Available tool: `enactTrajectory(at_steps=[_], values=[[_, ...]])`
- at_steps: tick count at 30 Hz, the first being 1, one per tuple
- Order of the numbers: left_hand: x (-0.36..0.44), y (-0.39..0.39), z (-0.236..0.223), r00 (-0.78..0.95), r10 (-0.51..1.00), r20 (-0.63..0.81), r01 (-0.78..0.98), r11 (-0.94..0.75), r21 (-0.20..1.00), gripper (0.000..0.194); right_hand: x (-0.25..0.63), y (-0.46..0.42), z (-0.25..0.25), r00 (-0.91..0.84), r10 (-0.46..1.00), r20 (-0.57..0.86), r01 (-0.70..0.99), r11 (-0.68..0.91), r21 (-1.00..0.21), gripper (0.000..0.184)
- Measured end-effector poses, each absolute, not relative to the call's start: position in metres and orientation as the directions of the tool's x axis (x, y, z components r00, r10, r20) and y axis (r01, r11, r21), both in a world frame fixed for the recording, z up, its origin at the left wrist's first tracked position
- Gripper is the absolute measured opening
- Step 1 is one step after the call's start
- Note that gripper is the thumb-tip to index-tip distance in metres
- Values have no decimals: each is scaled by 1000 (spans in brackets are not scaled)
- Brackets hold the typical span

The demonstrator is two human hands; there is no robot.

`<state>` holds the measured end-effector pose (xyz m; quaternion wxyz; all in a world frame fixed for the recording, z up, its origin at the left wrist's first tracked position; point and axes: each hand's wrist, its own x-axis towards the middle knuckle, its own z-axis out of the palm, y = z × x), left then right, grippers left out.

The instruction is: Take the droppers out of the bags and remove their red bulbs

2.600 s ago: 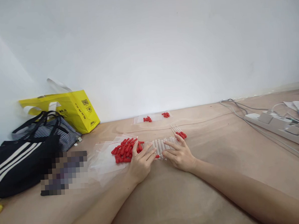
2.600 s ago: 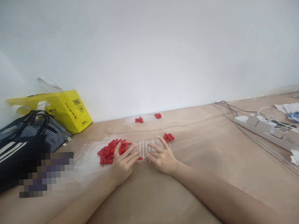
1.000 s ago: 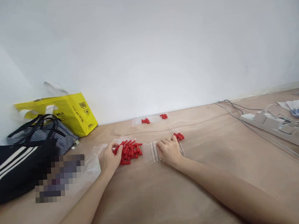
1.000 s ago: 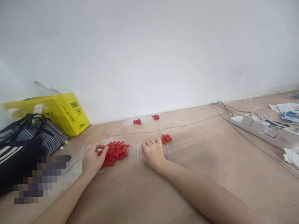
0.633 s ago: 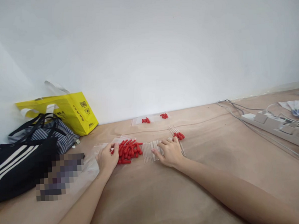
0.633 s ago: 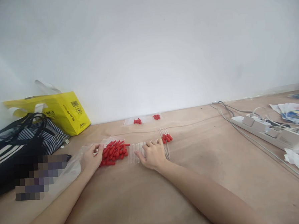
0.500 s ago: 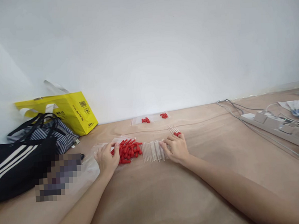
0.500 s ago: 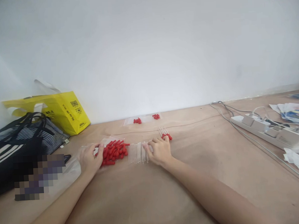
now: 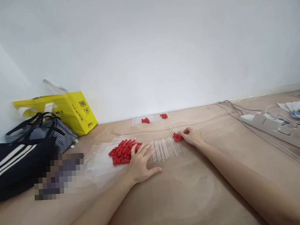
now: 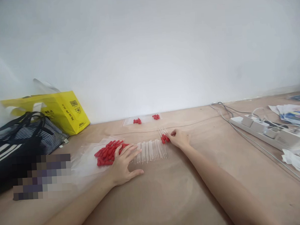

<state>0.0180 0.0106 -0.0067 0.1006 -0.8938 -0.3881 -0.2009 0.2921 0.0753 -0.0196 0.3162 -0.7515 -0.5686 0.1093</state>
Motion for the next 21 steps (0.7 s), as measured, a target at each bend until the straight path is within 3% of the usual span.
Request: enactTrajectory(at_steps=[5, 8, 15, 21], values=[[25, 20, -11, 552, 709, 438, 783, -622, 20, 54, 284, 76, -18, 335, 929, 158, 794, -188, -578, 50], [25, 23, -11, 524, 717, 459, 796, -604, 35, 52, 280, 73, -17, 312, 927, 208, 817, -150, -557, 52], [43, 7, -4, 622, 621, 477, 697, -717, 25, 54, 278, 63, -21, 163, 917, 363, 890, 22, -456, 37], [88, 13, -11, 617, 616, 490, 690, -722, 40, 58, 283, 66, -27, 88, 891, 445, 860, 158, -486, 23]])
